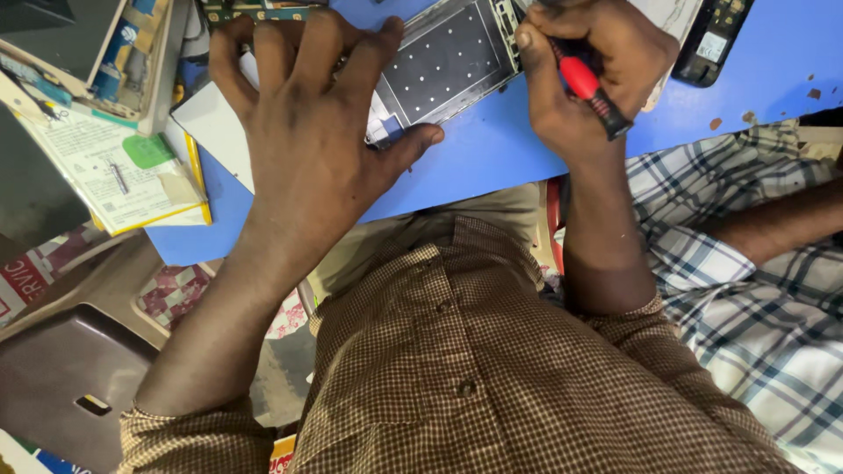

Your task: The person uses a red-handled screwdriver to remove screws from a disassembled smartphone frame. The person holds the phone frame with the left hand and turns the screwdriver with the right hand, working on multiple screw locations along the device's edge.

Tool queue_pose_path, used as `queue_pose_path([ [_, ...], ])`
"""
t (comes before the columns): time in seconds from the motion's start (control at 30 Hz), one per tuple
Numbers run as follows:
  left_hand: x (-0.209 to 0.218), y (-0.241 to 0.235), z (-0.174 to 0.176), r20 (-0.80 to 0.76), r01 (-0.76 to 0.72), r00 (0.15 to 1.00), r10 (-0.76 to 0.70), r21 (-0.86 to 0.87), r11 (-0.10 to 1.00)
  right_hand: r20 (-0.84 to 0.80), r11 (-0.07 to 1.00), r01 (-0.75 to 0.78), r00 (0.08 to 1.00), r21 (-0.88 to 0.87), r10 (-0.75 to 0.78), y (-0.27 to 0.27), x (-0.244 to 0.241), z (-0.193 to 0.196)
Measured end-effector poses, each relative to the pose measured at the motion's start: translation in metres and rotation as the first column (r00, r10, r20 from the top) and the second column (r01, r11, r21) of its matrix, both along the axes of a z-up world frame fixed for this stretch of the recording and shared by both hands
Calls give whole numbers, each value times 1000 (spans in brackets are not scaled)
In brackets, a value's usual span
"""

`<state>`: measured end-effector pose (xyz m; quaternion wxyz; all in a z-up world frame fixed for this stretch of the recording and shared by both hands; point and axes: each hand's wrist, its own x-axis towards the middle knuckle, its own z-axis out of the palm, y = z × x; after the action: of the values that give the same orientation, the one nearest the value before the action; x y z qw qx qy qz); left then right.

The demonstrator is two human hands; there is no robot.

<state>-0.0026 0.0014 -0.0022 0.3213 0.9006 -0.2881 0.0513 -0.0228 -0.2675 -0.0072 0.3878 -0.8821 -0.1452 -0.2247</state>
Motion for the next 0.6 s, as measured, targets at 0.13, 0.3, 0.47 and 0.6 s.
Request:
queue_pose_path([
  [0.13, 2, -2, 2, 15, -17, 1000, 17, -4, 1000, 27, 984, 84, 996, -160, -81, 9, -13, 16],
  [0.3, 0, -1, -3, 54, -10, 998, 10, 2, 1000, 67, 966, 92, 995, -241, -78, 14, -11, 15],
  [0.47, 2, -2, 1, 42, -18, 999, 18, 18, 1000, 3, 980, 47, 999, -192, -47, 14, -8, 26],
  [0.6, 0, 0, -2, 53, -7, 999, 6, 21, 1000, -68, 985, 55, 995, -165, -67, 17, -25, 38],
])
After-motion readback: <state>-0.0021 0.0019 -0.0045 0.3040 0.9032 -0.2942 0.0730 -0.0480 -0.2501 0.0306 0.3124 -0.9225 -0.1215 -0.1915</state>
